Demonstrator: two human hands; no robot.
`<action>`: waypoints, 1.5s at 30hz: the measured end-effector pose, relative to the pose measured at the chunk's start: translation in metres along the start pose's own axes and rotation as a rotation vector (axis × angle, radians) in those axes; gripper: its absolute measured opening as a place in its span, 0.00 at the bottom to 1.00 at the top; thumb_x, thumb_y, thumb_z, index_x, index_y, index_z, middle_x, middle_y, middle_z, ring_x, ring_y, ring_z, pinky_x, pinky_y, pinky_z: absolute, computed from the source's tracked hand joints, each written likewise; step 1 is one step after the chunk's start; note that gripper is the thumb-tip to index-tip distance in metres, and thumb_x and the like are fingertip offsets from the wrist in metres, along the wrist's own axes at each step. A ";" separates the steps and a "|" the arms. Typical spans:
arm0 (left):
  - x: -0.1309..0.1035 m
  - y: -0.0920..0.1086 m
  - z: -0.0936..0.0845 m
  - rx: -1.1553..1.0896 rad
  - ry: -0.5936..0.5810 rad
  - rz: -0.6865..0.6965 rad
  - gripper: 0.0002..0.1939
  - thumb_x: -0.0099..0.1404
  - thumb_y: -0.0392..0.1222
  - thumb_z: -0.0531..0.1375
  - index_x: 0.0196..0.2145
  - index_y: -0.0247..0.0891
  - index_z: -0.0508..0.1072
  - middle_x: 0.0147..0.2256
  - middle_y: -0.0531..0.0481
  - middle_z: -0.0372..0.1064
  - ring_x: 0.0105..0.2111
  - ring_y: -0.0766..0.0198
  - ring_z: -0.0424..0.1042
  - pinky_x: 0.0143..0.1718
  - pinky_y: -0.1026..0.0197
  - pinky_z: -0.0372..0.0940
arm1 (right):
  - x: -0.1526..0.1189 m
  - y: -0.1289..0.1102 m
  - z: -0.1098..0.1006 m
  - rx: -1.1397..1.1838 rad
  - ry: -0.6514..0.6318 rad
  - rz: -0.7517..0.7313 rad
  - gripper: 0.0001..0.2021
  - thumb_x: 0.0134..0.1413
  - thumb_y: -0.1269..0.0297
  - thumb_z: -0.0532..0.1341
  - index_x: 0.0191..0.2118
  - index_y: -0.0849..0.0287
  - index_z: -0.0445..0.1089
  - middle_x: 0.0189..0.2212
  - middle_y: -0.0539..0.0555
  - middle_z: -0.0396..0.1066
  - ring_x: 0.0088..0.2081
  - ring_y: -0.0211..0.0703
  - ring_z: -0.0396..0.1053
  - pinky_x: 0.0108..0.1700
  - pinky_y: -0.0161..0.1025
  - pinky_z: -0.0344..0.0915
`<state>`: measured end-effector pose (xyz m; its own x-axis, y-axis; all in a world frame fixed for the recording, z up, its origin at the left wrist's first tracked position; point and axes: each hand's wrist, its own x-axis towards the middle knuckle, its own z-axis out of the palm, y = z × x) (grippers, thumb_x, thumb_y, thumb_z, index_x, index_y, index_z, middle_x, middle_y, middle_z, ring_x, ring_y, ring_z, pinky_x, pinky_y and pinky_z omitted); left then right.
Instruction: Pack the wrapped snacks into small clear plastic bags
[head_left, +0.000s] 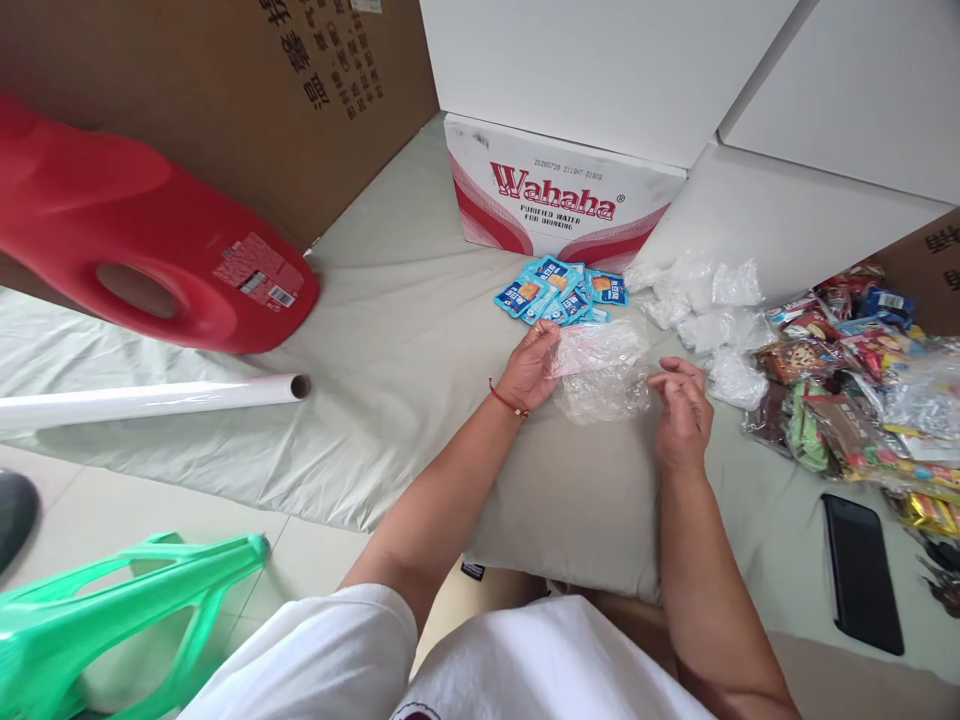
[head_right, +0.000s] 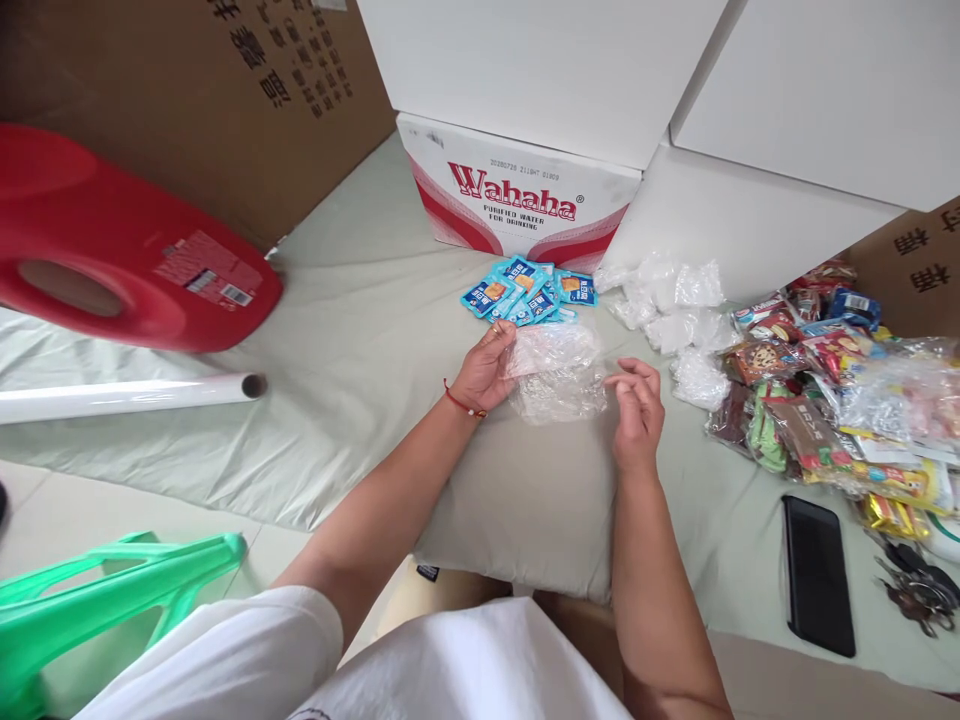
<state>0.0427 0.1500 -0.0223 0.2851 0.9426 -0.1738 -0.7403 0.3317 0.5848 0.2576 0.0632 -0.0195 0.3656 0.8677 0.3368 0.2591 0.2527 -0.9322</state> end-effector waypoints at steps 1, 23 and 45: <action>-0.001 -0.001 0.000 0.015 -0.006 -0.001 0.19 0.59 0.45 0.73 0.32 0.41 0.64 0.30 0.56 0.58 0.28 0.69 0.62 0.33 0.64 0.63 | 0.001 0.001 0.001 0.080 0.038 0.048 0.13 0.60 0.51 0.64 0.42 0.54 0.78 0.55 0.57 0.67 0.60 0.52 0.66 0.58 0.54 0.69; -0.007 -0.003 -0.004 0.931 -0.432 0.128 0.22 0.63 0.61 0.67 0.34 0.37 0.75 0.43 0.42 0.77 0.49 0.54 0.74 0.56 0.52 0.65 | -0.007 -0.021 0.011 0.314 -0.458 0.731 0.22 0.42 0.49 0.78 0.31 0.56 0.70 0.17 0.40 0.56 0.16 0.28 0.48 0.16 0.31 0.44; 0.003 0.005 -0.008 0.376 -0.052 0.163 0.23 0.60 0.62 0.70 0.34 0.38 0.74 0.35 0.49 0.76 0.36 0.63 0.75 0.40 0.60 0.70 | 0.003 -0.016 0.003 0.433 -0.124 0.589 0.20 0.40 0.51 0.79 0.34 0.53 0.72 0.40 0.50 0.76 0.38 0.41 0.73 0.36 0.38 0.73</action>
<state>0.0349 0.1552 -0.0259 0.2201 0.9753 -0.0198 -0.5071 0.1317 0.8518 0.2522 0.0629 -0.0038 0.2248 0.9470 -0.2293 -0.3340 -0.1462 -0.9312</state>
